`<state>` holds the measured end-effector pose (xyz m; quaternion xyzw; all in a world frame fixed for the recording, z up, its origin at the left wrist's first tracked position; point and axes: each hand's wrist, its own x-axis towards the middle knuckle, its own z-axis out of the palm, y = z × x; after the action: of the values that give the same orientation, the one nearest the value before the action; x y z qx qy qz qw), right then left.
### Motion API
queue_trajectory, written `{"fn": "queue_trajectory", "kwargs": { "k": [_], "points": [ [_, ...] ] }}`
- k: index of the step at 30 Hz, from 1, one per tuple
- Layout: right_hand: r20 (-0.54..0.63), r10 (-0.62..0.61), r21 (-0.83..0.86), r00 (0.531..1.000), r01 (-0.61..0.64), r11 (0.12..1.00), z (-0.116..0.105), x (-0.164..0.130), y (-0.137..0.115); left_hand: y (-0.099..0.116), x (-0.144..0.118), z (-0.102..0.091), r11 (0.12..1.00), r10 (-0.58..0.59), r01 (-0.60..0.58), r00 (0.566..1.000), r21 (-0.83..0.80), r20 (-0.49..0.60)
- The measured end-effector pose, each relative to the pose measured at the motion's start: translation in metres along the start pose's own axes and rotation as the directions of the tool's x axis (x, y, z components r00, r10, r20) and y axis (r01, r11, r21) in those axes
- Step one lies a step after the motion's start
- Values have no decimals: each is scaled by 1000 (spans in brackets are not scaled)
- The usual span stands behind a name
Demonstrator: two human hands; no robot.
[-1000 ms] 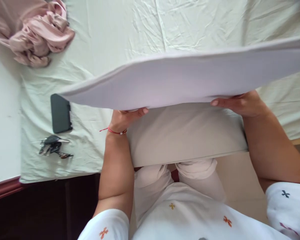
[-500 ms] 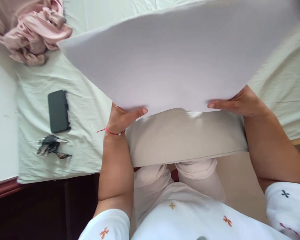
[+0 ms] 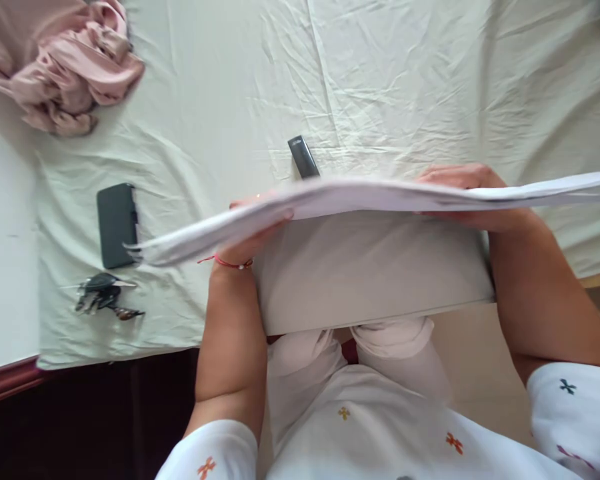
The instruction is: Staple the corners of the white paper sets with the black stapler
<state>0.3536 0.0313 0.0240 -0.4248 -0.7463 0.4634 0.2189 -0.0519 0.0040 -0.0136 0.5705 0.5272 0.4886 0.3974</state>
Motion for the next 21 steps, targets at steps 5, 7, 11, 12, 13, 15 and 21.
{"fn": "queue_trajectory", "kwargs": {
  "k": [5, 7, 11, 12, 13, 15, 21],
  "points": [
    [-254, 24, 48, 967, -12, 999, 10, -2, 7, 1, -7, 3, 999, -23, 26, 998, 45, -64],
    [-284, 27, 78, 959, -5, 997, 12, -2, 7, 6, -9, 2, 999, -3, 4, 1000, 48, -22],
    [-212, 118, 125, 970, -93, 988, 10, -3, 6, 7, -6, -2, 999, -7, 5, 999, 48, 43],
    [-192, 142, 132, 971, -118, 984, 10, -3, 6, 5, -5, -3, 999, -18, 15, 998, 49, 56],
    [-178, 156, 134, 972, -133, 982, 9, -3, 6, 4, -4, -3, 998, -30, 26, 997, 54, 65],
    [-176, 153, 131, 972, -131, 983, 9, -4, 5, 1, -2, -2, 997, -39, 35, 997, 63, 66],
    [-232, 178, 197, 956, -133, 971, 12, -6, 2, 5, -2, 4, 1000, -12, 11, 998, 24, 64]
  ]
}}
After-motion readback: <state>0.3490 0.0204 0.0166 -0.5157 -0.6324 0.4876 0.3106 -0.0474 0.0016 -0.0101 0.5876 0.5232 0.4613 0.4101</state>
